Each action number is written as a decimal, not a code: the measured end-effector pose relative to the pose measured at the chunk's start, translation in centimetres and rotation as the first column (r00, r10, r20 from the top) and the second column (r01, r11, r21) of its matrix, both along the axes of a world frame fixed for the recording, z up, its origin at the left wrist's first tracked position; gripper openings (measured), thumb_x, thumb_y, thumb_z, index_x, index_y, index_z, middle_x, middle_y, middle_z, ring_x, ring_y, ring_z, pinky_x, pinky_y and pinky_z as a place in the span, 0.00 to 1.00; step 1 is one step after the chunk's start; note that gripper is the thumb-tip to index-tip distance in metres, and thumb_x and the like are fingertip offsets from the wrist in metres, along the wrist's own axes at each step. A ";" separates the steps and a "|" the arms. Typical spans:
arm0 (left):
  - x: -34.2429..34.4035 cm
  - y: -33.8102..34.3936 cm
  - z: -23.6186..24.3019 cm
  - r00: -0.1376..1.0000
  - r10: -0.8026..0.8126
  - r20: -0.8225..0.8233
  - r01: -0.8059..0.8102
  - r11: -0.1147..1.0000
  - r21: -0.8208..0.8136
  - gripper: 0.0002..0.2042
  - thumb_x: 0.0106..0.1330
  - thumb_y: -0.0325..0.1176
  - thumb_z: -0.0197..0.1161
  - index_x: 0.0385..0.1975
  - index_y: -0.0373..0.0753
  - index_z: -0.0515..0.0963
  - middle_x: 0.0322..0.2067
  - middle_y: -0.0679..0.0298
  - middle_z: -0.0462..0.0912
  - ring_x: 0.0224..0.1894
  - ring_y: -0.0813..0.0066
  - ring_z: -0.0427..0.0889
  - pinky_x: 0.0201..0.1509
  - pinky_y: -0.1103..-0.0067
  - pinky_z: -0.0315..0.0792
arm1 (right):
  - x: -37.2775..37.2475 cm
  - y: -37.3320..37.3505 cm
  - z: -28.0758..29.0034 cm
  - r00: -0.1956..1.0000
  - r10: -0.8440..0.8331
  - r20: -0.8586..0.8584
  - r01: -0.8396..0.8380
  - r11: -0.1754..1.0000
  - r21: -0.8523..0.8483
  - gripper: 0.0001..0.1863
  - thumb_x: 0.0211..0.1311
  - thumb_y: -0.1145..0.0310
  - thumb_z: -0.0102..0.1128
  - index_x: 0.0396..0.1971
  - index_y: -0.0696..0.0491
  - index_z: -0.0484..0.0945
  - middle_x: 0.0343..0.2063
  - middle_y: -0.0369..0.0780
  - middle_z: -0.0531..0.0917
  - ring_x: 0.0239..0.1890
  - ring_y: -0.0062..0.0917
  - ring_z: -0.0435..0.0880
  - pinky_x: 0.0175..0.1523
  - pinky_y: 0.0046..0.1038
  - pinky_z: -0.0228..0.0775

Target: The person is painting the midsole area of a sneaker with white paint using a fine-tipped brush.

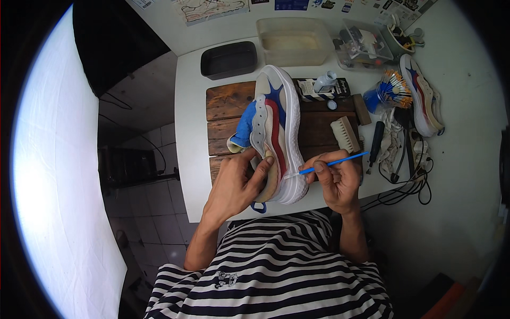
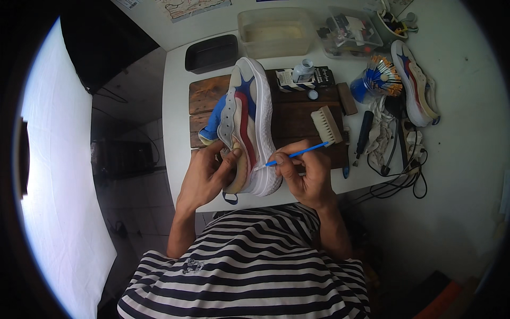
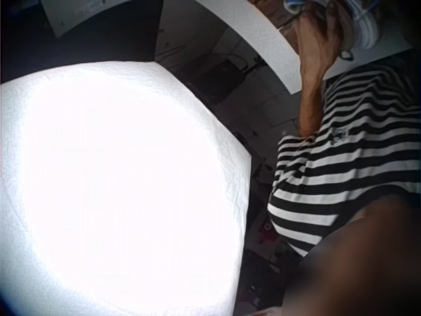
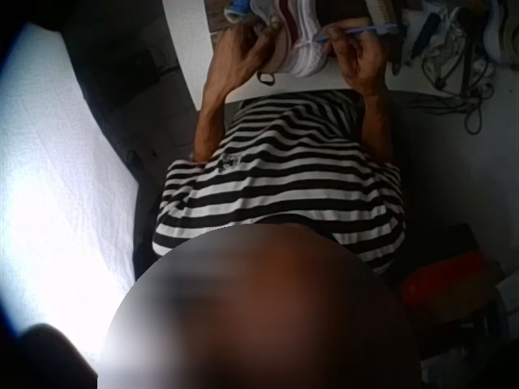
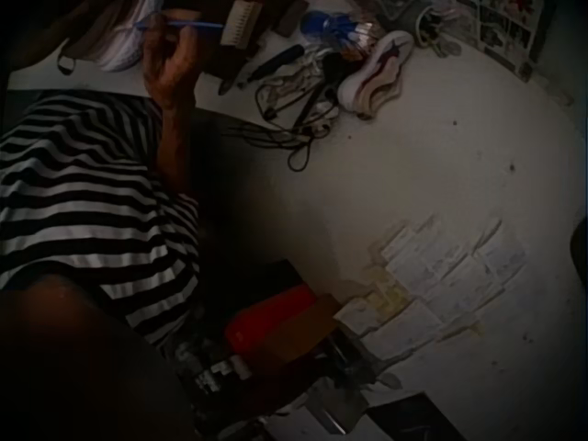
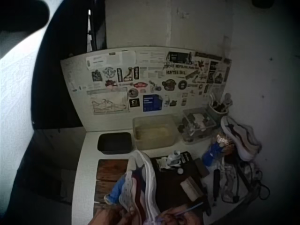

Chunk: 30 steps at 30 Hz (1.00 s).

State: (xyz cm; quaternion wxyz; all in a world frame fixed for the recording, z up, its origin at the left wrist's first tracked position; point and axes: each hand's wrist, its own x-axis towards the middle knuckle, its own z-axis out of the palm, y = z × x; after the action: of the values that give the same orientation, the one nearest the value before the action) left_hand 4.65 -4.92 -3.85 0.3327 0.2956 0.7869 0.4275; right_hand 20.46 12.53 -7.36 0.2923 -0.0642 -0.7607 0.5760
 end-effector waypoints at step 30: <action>0.0 -0.1 -0.1 1.000 0.009 -0.003 -0.009 1.000 0.021 0.19 0.76 0.42 0.60 0.33 0.27 0.80 0.13 0.55 0.78 0.16 0.68 0.81 0.23 0.72 0.72 | -0.3 0.9 1.1 0.997 -0.054 0.050 0.038 0.959 0.280 0.06 0.77 0.74 0.54 0.39 0.60 0.71 0.30 0.47 0.87 0.25 0.17 0.84 0.32 0.20 0.79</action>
State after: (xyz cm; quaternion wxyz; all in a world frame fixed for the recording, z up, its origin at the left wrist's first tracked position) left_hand 4.66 -5.02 -3.97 0.3262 0.2962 0.7843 0.4368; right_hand 20.13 13.40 -6.22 0.2898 -0.0565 -0.8406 0.4540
